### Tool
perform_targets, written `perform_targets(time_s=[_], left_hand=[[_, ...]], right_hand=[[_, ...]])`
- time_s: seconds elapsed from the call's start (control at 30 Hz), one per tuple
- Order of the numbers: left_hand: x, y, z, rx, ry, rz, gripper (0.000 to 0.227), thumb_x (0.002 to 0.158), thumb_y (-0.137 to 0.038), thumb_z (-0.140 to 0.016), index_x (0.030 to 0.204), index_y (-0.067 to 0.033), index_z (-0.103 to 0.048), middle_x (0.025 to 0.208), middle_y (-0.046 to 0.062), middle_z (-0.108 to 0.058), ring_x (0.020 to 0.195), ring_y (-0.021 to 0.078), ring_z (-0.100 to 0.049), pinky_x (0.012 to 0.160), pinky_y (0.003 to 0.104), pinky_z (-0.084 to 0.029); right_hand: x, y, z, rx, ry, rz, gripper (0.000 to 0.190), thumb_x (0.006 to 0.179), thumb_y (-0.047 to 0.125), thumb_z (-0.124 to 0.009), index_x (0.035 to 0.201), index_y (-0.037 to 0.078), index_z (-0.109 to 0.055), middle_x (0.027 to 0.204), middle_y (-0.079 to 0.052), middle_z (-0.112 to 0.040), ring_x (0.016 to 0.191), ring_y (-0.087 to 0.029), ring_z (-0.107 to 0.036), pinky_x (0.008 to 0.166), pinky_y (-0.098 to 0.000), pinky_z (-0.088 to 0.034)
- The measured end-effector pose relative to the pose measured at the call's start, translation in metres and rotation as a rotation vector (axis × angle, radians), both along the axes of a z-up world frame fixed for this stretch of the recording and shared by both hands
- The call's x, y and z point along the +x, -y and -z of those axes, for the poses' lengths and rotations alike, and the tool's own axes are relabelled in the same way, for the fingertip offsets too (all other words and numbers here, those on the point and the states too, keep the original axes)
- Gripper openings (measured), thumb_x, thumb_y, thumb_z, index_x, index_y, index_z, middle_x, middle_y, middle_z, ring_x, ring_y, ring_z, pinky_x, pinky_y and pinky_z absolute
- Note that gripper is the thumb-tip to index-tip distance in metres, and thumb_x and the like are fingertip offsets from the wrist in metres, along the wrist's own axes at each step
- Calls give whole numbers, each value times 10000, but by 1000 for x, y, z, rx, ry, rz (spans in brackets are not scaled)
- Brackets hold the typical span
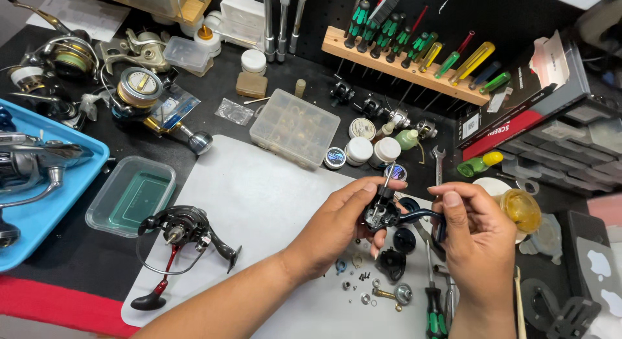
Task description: The person disassembles a fishing reel using a screwdriver. They remove screws, separate the reel housing, and extract internal components such as gears and washers, placing them on the workbench.
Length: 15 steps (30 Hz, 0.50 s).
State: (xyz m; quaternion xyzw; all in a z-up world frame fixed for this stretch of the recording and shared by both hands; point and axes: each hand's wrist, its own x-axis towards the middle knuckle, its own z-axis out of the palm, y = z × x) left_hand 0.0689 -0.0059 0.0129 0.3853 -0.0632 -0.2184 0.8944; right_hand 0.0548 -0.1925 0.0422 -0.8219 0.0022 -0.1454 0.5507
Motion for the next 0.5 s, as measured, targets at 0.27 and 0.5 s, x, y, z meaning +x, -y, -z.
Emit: perform_targets(time_s=[0.27, 0.5], left_hand=[[-4, -4, -7, 68, 54, -19, 399, 1069, -284, -450, 1338, -44, -621, 1104, 152, -659, 594, 165, -577, 495, 248, -537], [-5, -11, -21, 203, 156, -72, 480, 1021, -339, -491, 1416, -85, -587, 1186, 154, -722, 632, 154, -583, 586, 264, -552]], right_hand=[[3, 2, -3, -40, 29, -16, 223, 1058, 239, -582, 1050, 68, -723, 864, -39, -641, 791, -92, -581, 657, -211, -419], [5, 3, -3, 101, -62, -88, 197, 1014, 221, -594, 1060, 63, -702, 837, -77, -655, 514, -144, -566, 426, -238, -471]])
